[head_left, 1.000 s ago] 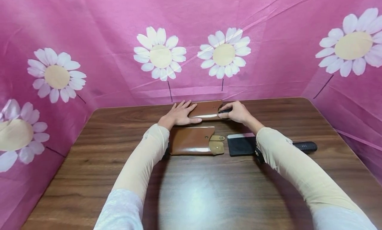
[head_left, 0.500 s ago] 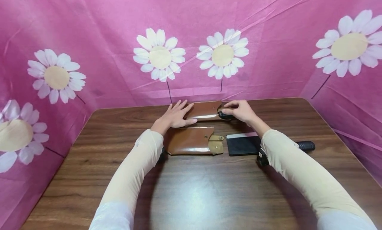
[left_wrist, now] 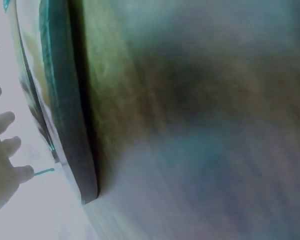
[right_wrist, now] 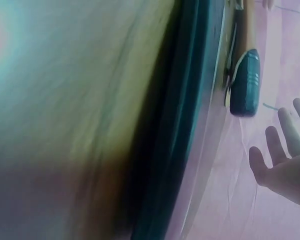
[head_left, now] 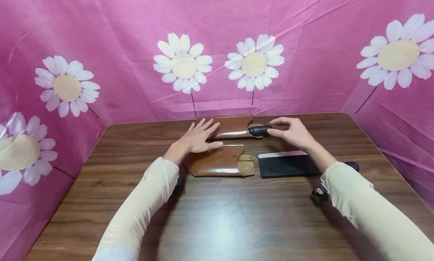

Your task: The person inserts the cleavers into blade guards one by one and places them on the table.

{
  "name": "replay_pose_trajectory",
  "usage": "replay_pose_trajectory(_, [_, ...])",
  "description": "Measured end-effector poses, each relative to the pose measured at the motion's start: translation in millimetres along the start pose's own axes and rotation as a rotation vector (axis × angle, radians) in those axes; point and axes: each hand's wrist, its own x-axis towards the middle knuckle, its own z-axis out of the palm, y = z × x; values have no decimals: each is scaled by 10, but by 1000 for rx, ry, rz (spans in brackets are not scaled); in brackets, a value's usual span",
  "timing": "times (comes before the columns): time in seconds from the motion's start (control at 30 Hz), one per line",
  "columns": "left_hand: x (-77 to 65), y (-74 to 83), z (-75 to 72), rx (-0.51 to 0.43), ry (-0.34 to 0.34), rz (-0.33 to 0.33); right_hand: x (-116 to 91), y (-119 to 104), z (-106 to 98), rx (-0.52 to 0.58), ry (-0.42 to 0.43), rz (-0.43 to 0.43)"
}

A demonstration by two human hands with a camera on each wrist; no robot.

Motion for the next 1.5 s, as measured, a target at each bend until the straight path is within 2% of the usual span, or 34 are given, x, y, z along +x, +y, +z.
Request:
replay_pose_trajectory(0.23, [-145, 53, 16, 28, 21, 31, -229, 120, -128, -22, 13, -22])
replay_pose_trajectory(0.43, [-270, 85, 40, 58, 18, 73, -376, 152, -221, -24, 1, 17])
replay_pose_trajectory(0.57, [-323, 91, 58, 54, 25, 103, -448, 194, -311, -59, 32, -10])
replay_pose_trajectory(0.77, [-387, 91, 83, 64, 3, 120, -553, 330, -400, -32, 22, 17])
replay_pose_trajectory(0.87, [-406, 101, 97, 61, -6, 140, -585, 410, -445, -92, 15, -15])
replay_pose_trajectory(1.07, [-408, 141, 121, 59, -22, 178, -615, 546, -562, -125, -23, -40])
replay_pose_trajectory(1.33, [-413, 187, 137, 46, -86, 158, -741, 728, -664, -45, -151, -30])
replay_pose_trajectory(1.5, [-416, 184, 165, 63, -95, 173, -793, 797, -714, -83, -154, -76])
